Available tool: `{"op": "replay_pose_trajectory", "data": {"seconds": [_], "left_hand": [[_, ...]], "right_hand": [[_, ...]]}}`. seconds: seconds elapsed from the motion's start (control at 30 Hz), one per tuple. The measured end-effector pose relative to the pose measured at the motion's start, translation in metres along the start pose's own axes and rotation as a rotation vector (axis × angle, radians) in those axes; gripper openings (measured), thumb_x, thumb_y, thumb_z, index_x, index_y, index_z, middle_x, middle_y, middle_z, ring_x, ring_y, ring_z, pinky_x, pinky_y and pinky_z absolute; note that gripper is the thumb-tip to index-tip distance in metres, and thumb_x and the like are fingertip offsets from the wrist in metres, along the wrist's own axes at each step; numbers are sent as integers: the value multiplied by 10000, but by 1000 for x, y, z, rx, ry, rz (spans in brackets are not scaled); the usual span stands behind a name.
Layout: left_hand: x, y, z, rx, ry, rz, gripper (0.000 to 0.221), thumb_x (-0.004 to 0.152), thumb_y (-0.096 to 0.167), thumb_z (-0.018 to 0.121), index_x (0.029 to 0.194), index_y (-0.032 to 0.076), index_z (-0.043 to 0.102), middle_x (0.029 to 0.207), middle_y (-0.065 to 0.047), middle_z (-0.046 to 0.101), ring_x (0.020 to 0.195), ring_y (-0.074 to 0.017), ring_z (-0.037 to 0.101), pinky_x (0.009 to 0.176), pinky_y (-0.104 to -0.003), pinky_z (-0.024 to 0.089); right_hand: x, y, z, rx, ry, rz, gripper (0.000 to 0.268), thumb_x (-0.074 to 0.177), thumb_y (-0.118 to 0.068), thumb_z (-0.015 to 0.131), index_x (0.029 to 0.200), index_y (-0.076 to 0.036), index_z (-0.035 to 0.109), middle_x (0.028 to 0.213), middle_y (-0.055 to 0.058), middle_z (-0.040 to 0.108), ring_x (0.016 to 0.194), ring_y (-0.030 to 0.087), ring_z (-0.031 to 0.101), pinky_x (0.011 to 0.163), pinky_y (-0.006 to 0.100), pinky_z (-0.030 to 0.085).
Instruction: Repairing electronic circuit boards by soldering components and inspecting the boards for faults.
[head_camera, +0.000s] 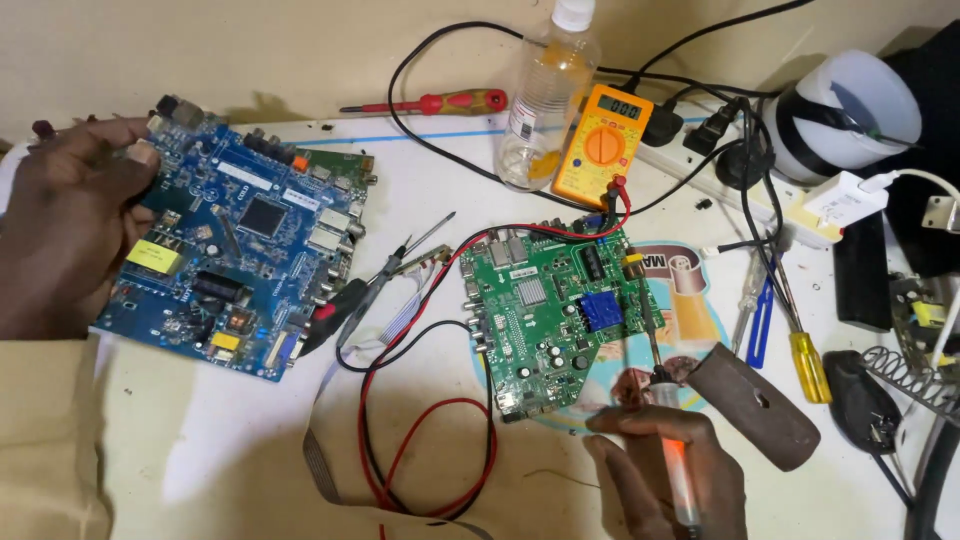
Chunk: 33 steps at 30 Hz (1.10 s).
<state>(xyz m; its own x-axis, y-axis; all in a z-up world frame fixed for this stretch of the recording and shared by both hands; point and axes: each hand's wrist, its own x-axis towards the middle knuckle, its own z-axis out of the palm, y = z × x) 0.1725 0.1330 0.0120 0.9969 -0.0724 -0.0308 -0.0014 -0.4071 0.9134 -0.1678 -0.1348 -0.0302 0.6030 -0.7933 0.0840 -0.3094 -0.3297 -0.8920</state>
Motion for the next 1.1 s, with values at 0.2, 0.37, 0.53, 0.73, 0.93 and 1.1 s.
{"op": "replay_pose_trajectory", "data": {"seconds": [0.2,0.37,0.53,0.73,0.93,1.1], "left_hand": [[11,-23,0,115,39,207,234,1142,113,598,1361,64,664,1092,-99,696,795,-179,611,594,-310,496],[11,-34,-5,551,199,735,224,1120,53,730,1279,-91,794,1150,-239,774,933,-323,693,743,-468,520],[5,-33,-2,599,157,687,180,1088,106,715,1194,-5,808,1102,-168,782,905,-289,699,769,-458,521],[-1,-32,3,671,297,836,166,1074,90,774,1194,-5,838,1141,-189,803,978,-339,730,850,-485,529],[-96,58,63,267,136,845,132,1099,86,653,1147,16,753,987,-128,758,793,-193,661,816,-391,560],[-176,73,127,-31,-456,771,232,1002,255,562,1101,130,730,1029,-55,748,909,-184,724,809,-322,546]], "right_hand": [[7,16,2,-125,-125,-375,183,819,-126,794,973,-136,696,954,-10,843,963,114,820,956,290,599],[3,4,15,-219,-61,-576,56,913,-92,693,928,-145,701,851,-29,733,695,154,590,711,267,477],[32,59,19,153,-261,134,144,850,-15,561,966,-36,646,786,10,599,685,196,504,598,325,375],[23,50,0,378,-92,-232,442,792,108,713,1159,9,486,1144,232,677,1075,305,773,968,382,679],[28,-6,-6,434,75,-110,561,685,192,776,1098,-36,473,917,230,748,800,260,778,725,316,652],[34,-8,-6,623,8,-193,527,730,196,712,1110,-54,447,921,254,710,770,301,780,791,363,705]]}}
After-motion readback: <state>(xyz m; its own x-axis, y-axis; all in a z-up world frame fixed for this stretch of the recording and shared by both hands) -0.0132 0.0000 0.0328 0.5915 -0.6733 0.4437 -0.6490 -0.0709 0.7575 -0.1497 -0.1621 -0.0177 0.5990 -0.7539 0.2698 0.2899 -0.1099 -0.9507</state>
